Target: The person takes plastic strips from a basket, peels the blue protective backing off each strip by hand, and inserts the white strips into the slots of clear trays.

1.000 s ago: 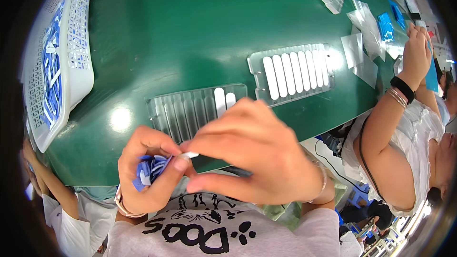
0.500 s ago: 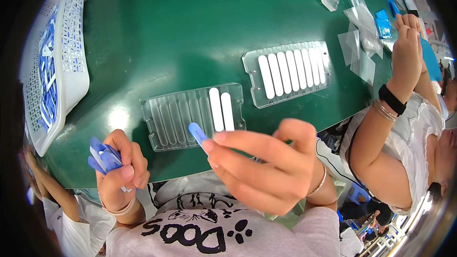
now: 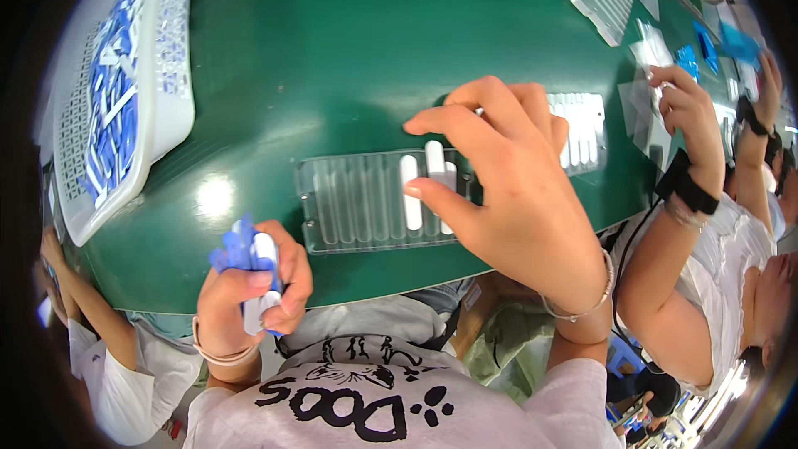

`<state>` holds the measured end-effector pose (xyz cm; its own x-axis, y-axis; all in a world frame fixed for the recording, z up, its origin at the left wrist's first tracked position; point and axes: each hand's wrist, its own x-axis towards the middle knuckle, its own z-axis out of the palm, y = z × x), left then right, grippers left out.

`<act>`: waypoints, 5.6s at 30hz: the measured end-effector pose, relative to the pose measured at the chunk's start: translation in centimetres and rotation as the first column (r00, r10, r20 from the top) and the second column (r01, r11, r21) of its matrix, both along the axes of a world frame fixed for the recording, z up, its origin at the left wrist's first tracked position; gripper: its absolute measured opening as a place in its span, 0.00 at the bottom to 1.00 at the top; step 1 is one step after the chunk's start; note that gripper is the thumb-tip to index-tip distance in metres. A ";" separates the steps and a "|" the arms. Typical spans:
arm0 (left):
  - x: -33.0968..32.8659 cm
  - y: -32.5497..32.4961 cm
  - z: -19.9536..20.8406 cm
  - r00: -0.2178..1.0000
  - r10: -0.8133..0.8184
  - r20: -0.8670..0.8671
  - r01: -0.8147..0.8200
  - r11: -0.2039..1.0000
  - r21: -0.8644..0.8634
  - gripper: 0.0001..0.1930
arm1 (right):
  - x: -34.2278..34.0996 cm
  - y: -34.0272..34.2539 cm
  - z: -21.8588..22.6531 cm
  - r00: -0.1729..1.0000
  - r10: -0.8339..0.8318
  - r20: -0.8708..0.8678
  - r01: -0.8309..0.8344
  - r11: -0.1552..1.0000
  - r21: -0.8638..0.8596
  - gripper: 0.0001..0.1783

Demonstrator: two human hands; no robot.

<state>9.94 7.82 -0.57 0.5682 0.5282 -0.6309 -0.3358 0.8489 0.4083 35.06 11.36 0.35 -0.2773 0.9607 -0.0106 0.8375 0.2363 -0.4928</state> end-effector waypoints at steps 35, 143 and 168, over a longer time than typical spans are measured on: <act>1.0 1.2 0.3 0.955 -0.290 -0.071 0.297 0.943 0.151 0.13 | -0.1 -2.4 0.0 0.914 -0.096 -0.395 0.186 0.963 0.196 0.15; -1.4 -0.3 -0.3 0.988 -0.038 -0.152 0.075 0.967 0.242 0.12 | -2.7 -3.0 -1.8 0.549 -0.377 -0.746 0.367 0.911 -0.190 0.14; -0.4 -1.8 -0.2 0.949 -0.015 -0.315 0.172 0.861 0.478 0.11 | -2.6 -4.9 0.0 0.839 0.208 -0.503 -0.121 0.972 0.200 0.14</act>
